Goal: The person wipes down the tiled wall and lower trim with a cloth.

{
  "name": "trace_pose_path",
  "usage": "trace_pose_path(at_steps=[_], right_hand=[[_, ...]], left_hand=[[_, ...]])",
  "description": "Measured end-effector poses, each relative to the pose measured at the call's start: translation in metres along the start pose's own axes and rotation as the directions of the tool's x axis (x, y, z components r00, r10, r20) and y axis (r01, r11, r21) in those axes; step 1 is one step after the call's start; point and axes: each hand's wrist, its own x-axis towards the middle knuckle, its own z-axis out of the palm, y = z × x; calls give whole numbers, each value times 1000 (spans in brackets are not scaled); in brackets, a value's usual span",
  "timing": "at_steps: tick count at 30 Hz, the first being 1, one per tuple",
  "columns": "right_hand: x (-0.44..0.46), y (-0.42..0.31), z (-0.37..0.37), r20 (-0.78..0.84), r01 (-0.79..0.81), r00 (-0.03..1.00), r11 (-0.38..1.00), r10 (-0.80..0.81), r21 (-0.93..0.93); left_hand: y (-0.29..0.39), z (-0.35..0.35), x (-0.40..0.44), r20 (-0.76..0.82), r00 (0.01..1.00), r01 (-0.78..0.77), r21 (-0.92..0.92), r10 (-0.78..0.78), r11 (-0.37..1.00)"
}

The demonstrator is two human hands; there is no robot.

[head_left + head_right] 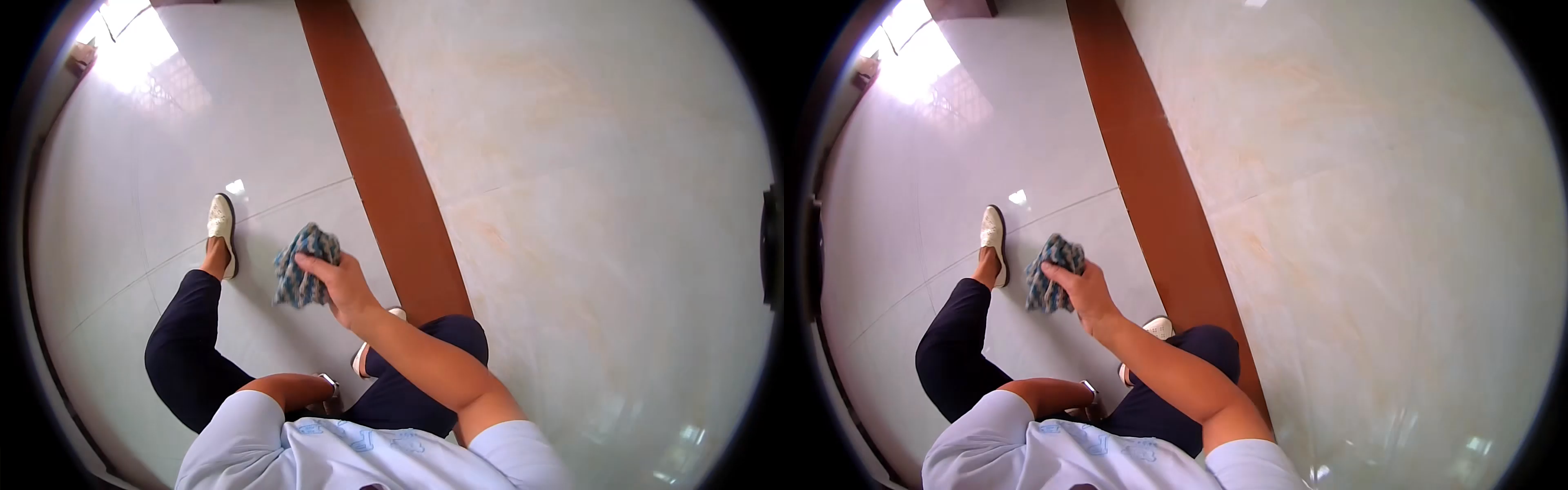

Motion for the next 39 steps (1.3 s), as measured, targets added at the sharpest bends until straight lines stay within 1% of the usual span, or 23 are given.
trace_pose_path(at_steps=[1, 3, 4, 5, 6, 8, 9, 10, 11, 13, 16, 19, 22, 24, 26, 29, 31, 32, 35, 39], right_hand=[[-4, -11, -9, -13, -102, 995, 995, 102, 20], [-9, -30, -25, -100, -215, 966, 957, 237, 195], [-44, -26, 61, -147, -200, 963, 964, 227, 175], [-41, -36, 60, -171, -200, 957, 960, 234, 198], [-34, -49, 51, -137, -211, 960, 954, 243, 212], [-19, -70, 41, -148, -256, 947, 949, 285, 185], [-31, -75, 53, -151, -269, 944, 949, 293, 163], [-30, -74, 53, -170, -237, 949, 956, 266, 176], [-38, -29, 53, -207, -184, 953, 967, 219, 176], [-55, -34, 70, -268, -116, 952, 986, 145, 122], [-72, -30, 94, -419, 84, 906, 995, -58, 44], [-83, -12, 102, -466, 262, 849, 964, -251, -42], [-86, 0, 109, -569, 311, 777, 950, -270, -26], [-80, 12, 118, -622, 380, 726, 925, -294, 6], [-76, 29, 113, -678, 413, 690, 907, -253, 82], [-68, 32, 120, -647, 504, 691, 856, -321, 113], [-75, 26, 119, -651, 493, 677, 869, -344, 54], [-80, 24, 121, -672, 478, 649, 878, -357, -5], [-72, 29, 107, -607, 486, 696, 874, -384, 4], [-77, 20, 113, -626, 466, 657, 879, -420, -101]], left_hand=[[2, -3, 2, 6, 1000, -3, -28, 3, 1000], [12, -7, -7, 16, 1000, -16, -79, 18, 997], [35, 18, -46, 9, 1000, -28, -80, 29, 996], [33, 17, -47, 23, 999, -25, -108, 28, 994], [38, 11, -56, 40, 999, -20, -139, 26, 990], [44, 3, -72, 47, 998, -25, -174, 34, 984], [54, 5, -82, 41, 999, -21, -173, 28, 985], [58, 6, -88, 33, 999, -18, -170, 24, 985], [37, 38, -71, 23, 999, -20, -151, 24, 988], [43, 56, -86, 5, 1000, -12, -139, 12, 990], [37, 87, -109, -14, 1000, -1, -112, -1, 994], [10, 107, -152, 19, 999, 31, -98, -29, 995], [-41, 106, -216, 64, 995, 87, -79, -82, 993], [-73, 95, -268, 107, 984, 147, -41, -142, 988], [-94, 80, -309, 160, 965, 210, -7, -206, 978], [-101, 51, -349, 201, 933, 292, 64, -299, 954], [-96, 32, -355, 214, 921, 307, 111, -325, 945], [-93, 23, -355, 227, 920, 291, 146, -318, 946], [-97, -9, -344, 257, 906, 279, 234, -336, 931], [-100, -35, -330, 283, 899, 228, 351, -335, 908]])
